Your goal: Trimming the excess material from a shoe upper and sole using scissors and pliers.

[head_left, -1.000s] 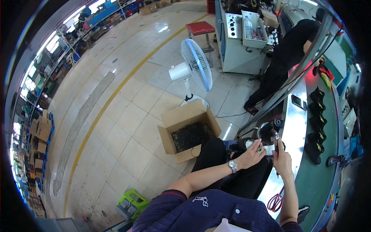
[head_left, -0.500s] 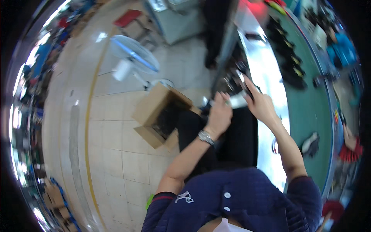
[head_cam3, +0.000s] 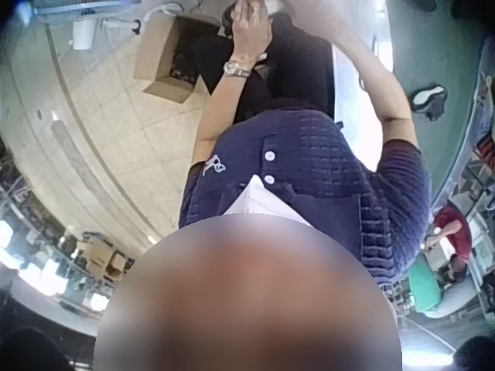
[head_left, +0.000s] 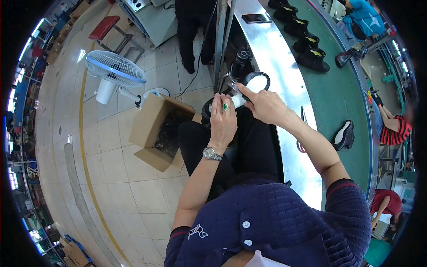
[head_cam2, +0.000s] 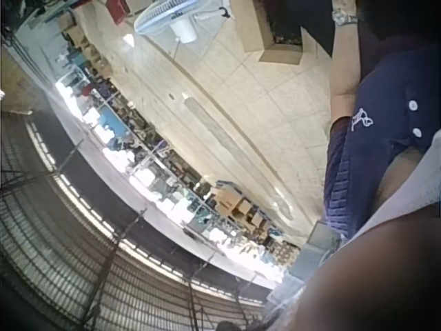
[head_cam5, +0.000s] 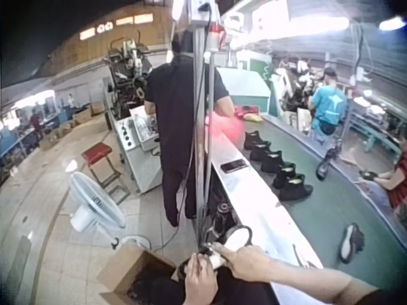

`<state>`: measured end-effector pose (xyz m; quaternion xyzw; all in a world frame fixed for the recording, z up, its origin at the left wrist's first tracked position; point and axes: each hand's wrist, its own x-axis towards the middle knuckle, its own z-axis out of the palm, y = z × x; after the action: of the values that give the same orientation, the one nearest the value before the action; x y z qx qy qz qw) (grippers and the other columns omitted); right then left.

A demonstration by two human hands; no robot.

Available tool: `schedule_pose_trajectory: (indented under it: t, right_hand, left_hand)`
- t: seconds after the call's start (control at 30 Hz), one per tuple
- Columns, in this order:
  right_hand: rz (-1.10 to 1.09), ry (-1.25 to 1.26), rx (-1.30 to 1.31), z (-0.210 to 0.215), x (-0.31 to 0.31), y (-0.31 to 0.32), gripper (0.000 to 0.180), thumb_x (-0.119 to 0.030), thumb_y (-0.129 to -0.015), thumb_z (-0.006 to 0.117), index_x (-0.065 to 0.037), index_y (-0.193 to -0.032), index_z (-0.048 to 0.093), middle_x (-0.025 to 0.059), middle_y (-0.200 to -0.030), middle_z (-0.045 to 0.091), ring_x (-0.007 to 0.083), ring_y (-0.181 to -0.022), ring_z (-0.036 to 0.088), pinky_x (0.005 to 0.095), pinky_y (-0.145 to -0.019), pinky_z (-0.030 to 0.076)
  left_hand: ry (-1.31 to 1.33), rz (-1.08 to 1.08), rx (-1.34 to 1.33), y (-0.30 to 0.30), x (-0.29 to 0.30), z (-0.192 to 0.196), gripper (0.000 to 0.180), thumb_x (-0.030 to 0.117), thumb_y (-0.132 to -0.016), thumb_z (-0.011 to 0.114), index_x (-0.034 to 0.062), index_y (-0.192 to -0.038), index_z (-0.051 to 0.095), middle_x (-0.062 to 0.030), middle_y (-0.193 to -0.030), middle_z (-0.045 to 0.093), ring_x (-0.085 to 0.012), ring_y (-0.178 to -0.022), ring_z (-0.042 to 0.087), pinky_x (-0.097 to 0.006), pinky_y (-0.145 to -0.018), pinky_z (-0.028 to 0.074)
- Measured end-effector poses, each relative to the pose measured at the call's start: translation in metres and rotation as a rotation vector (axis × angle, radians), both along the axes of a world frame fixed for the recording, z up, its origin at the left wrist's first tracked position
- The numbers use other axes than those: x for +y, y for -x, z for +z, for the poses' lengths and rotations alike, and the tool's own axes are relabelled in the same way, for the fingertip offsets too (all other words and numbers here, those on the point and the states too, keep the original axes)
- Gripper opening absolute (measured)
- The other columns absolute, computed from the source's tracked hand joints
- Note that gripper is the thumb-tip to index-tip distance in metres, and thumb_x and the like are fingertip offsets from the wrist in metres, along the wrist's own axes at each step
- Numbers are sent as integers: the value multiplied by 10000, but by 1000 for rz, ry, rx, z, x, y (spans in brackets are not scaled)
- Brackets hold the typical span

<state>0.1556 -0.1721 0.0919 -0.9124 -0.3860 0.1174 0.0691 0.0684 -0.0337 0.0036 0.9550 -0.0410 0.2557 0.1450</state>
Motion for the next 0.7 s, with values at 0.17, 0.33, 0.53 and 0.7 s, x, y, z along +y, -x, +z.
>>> schedule_pose_trajectory:
  t: [0.17, 0.33, 0.53, 0.7]
  right_hand:
    - [-230, -308, -46, -5, 8, 18, 577, -179, -926, 543, -108, -1449, 309, 191, -626, 622, 352, -557, 627, 437, -544, 491]
    - [-64, -140, 27, 12, 9, 7, 590, -189, -929, 540, -100, -1452, 281, 201, -606, 600, 377, -554, 610, 459, -535, 480]
    - [21, -208, 48, -7, 31, -3, 567, -163, -890, 565, -96, -1408, 347, 233, -698, 623, 437, -647, 606, 521, -617, 460]
    - [-143, -423, 80, 2, 32, 14, 623, -129, -887, 555, -101, -1445, 280, 278, -798, 644, 478, -762, 620, 553, -698, 475]
  left_hand:
    - [10, 0, -26, 0, 0, 0, 488, 96, -804, 671, -102, -1213, 494, -242, -1198, 531, -395, -1244, 438, -433, -1060, 368]
    - [262, 113, 176, 5, 25, 36, 722, 97, -643, 813, -32, -1265, 471, -172, -1244, 504, -359, -1229, 434, -411, -1011, 379]
    - [521, 142, 341, 1, 54, 39, 924, 115, -623, 837, -19, -1390, 340, -217, -1147, 619, -380, -989, 617, -422, -836, 492]
    - [641, 130, 145, 10, 45, 24, 1022, 96, -574, 858, 28, -1417, 283, -188, -1106, 635, -387, -1003, 617, -437, -859, 498]
